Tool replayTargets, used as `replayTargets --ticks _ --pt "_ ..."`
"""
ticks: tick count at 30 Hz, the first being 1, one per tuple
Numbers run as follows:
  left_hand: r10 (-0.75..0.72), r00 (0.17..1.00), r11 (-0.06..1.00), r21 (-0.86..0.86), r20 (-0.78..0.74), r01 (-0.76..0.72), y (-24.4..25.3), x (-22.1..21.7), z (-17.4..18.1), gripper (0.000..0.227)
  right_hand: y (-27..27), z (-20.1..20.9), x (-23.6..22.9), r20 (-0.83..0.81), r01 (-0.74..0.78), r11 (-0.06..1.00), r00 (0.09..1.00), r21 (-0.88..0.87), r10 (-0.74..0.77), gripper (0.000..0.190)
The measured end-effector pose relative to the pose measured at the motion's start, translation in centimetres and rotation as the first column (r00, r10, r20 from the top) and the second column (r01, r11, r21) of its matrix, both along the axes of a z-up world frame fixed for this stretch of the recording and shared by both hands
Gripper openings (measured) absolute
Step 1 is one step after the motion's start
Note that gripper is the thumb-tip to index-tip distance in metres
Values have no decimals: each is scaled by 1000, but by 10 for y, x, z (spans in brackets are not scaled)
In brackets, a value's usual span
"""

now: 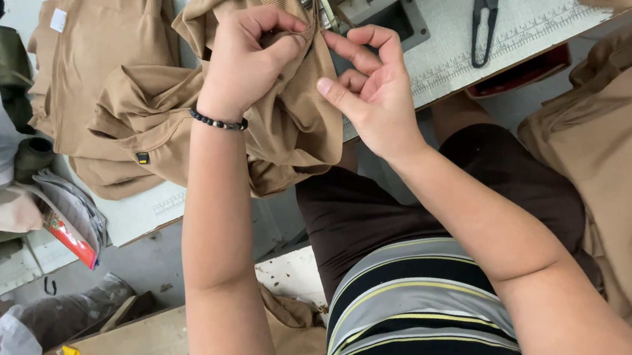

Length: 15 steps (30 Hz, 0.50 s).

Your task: Inspecting tan fabric garments and trimming loose threads at a sewing workstation

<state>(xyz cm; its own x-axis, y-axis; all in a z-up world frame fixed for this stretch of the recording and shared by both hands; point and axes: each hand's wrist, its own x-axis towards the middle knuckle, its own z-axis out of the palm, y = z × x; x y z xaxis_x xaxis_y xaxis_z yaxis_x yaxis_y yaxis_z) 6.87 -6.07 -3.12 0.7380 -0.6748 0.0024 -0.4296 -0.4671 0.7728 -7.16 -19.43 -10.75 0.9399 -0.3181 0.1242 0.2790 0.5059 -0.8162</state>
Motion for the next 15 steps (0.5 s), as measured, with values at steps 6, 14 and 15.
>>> replayTargets --ticks 6,14,15 --pt "-5 992 1000 -18 128 8 -3 -10 -9 11 0 -1 -3 2 18 995 1000 -101 -18 45" --pt "-30 574 956 191 818 -223 -21 -67 -33 14 -2 -15 -3 9 39 989 999 -143 -38 50" --pt "-27 572 956 189 820 -226 -22 -69 -36 14 -3 -19 -3 11 36 989 999 -144 -35 50"
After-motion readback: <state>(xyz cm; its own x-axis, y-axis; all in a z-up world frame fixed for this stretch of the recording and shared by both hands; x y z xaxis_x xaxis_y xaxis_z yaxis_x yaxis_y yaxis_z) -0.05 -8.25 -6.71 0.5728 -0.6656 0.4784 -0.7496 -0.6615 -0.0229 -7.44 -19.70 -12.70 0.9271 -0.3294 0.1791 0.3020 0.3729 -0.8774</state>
